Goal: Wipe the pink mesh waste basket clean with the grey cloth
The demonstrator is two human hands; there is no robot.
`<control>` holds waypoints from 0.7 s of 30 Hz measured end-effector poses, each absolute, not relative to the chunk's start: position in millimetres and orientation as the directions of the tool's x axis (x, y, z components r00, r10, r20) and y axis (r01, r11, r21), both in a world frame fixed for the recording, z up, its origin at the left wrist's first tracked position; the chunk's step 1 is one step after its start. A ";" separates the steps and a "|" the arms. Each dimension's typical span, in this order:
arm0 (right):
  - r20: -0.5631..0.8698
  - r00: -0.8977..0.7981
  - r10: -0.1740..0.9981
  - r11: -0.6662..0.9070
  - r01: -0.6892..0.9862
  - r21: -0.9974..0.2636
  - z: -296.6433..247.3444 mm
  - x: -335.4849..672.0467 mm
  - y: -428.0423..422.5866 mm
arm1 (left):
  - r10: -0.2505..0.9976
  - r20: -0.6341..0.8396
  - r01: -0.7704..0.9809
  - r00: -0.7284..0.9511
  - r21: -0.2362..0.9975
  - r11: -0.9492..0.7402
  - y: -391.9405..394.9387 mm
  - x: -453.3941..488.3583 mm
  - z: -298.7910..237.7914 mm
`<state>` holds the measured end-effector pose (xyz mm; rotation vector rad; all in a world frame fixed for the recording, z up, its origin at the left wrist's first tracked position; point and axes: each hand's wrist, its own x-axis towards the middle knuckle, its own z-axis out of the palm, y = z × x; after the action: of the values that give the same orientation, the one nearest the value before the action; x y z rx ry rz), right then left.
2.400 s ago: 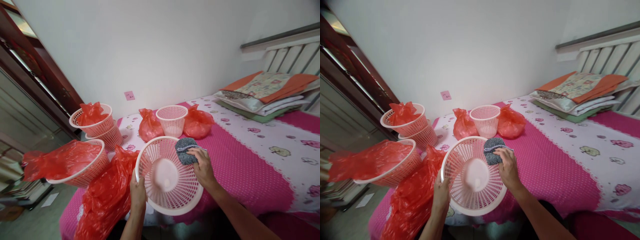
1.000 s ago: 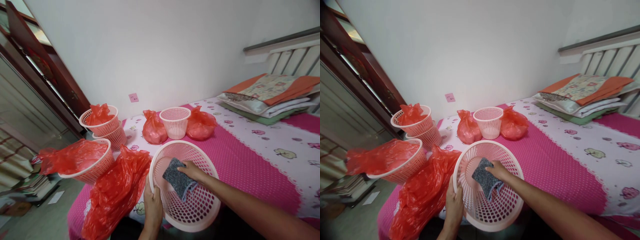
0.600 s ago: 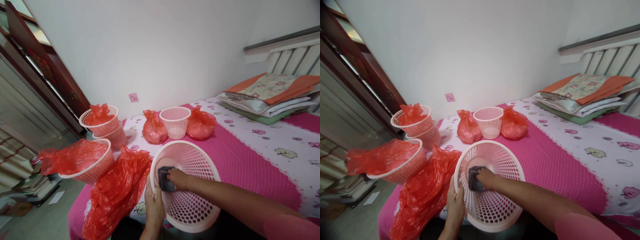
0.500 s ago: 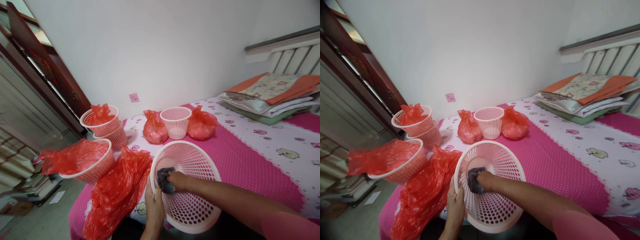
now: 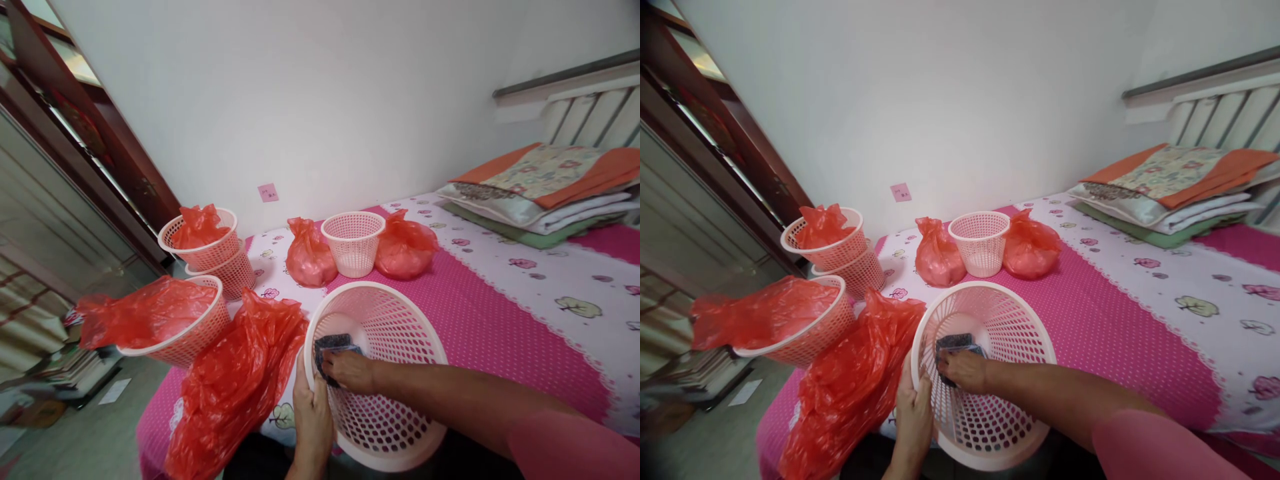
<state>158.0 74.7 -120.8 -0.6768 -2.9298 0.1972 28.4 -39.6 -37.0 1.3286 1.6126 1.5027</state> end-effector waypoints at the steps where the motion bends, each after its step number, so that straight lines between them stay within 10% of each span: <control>1: 0.072 -0.897 0.436 0.894 0.424 -0.143 -119.8 159.9 74.1 | 0.914 0.215 0.281 -0.343 0.952 -0.118 -39.2 27.0 -37.6; 21: 0.124 -0.843 0.523 0.852 0.511 -0.115 -132.6 148.7 124.1 | 0.923 0.220 0.268 -0.315 0.954 -0.136 -37.2 17.8 -30.6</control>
<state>148.7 124.1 -132.6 -0.8078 -2.8765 0.1159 17.8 -37.2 -30.6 1.3483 1.5666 1.4870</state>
